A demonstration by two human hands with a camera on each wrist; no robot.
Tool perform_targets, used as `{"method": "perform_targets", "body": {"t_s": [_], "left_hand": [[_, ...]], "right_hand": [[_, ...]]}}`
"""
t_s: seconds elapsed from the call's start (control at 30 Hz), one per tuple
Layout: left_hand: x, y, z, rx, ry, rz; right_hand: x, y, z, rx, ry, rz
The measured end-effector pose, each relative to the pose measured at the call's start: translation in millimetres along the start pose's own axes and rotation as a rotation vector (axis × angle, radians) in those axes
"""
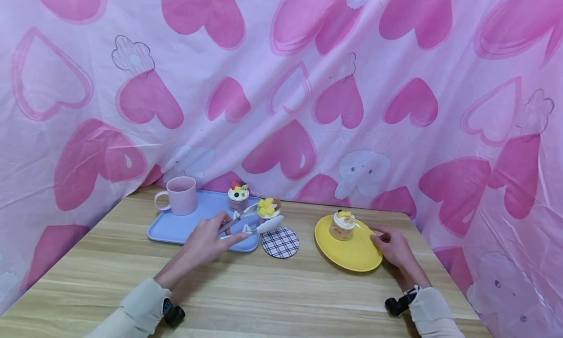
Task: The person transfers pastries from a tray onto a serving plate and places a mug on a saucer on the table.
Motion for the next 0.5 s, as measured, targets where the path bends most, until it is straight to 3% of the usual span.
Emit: {"method": "perform_targets", "body": {"t_s": [0.5], "left_hand": [[-13.2, -13.6, 0.7, 0.021, 0.001, -0.031]], "right_hand": [[1, 1, 0.2, -0.015, 0.024, 0.007]]}}
Point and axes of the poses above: each hand's wrist, its own z-axis towards the middle knuckle, its own y-axis out of the back of the hand, x = y × z, the point moved 6 cm from there along z, towards the middle knuckle, and after that the axes turned 6 degrees about y, right-handed, at the moved point
